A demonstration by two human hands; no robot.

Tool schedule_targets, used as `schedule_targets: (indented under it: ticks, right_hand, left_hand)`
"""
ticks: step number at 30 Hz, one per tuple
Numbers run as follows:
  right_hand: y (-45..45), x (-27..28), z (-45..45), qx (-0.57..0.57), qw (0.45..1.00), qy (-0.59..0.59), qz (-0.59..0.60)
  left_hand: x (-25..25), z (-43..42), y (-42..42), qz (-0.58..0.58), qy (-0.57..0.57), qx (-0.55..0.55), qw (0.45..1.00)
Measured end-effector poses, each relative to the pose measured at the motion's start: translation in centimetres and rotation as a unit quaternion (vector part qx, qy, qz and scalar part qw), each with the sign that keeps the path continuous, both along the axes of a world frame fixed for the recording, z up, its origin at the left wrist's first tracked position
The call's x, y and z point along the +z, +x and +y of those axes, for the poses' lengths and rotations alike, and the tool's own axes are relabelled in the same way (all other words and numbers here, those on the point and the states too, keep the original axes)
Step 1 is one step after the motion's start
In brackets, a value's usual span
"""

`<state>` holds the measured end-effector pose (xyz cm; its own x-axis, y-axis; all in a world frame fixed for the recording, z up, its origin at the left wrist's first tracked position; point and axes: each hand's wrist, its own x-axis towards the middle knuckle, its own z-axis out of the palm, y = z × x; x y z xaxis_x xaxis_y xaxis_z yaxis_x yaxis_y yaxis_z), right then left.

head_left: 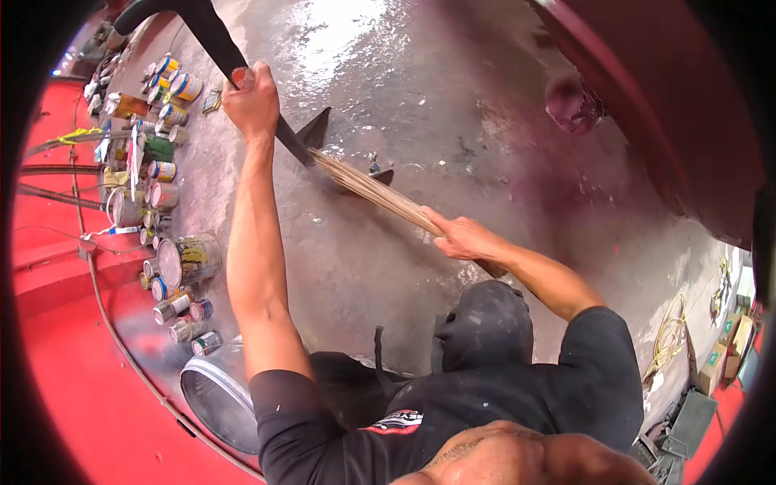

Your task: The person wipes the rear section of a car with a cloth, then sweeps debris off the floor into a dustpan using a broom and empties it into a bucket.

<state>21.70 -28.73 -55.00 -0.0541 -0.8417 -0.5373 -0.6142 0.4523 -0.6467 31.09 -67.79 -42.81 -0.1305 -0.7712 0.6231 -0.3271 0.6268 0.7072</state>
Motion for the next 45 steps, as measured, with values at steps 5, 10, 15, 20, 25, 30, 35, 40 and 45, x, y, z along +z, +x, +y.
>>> schedule_targets:
  ticks: [5,10,15,20,25,30,35,40,45]
  right_hand:
    - [-5.7,0.2,2.9,-0.104,0.991,-0.049,0.064]
    - [-11.0,-9.6,-0.4,-0.255,0.957,-0.034,0.133]
    - [-2.3,-13.2,0.0,-0.159,0.982,0.028,0.101]
    - [1.7,-8.5,3.1,-0.07,0.996,0.001,0.06]
    - [0.3,-6.4,8.3,-0.015,0.995,-0.072,0.062]
    - [-1.4,-2.9,14.2,-0.147,0.985,-0.081,0.029]
    - [-2.8,-1.4,18.1,-0.283,0.95,-0.127,0.033]
    - [-4.3,-2.7,16.9,-0.324,0.932,-0.153,0.064]
    - [-3.2,-3.0,11.7,-0.238,0.95,-0.19,0.075]
  left_hand:
    - [1.3,0.5,2.1,0.035,0.073,-0.018,0.997]
    - [0.7,1.2,1.9,0.032,0.056,-0.013,0.998]
    - [-2.3,0.1,2.4,0.055,0.035,0.017,0.998]
    - [-1.6,3.0,3.6,0.08,0.133,0.024,0.988]
    - [-1.9,3.9,6.8,0.274,0.156,-0.023,0.949]
    - [-2.6,4.0,16.1,0.433,0.194,-0.023,0.88]
    - [2.2,8.8,24.3,0.483,0.187,0.054,0.854]
    - [11.2,17.8,29.3,0.473,0.112,0.183,0.855]
    - [20.7,26.2,40.4,0.446,0.0,0.223,0.867]
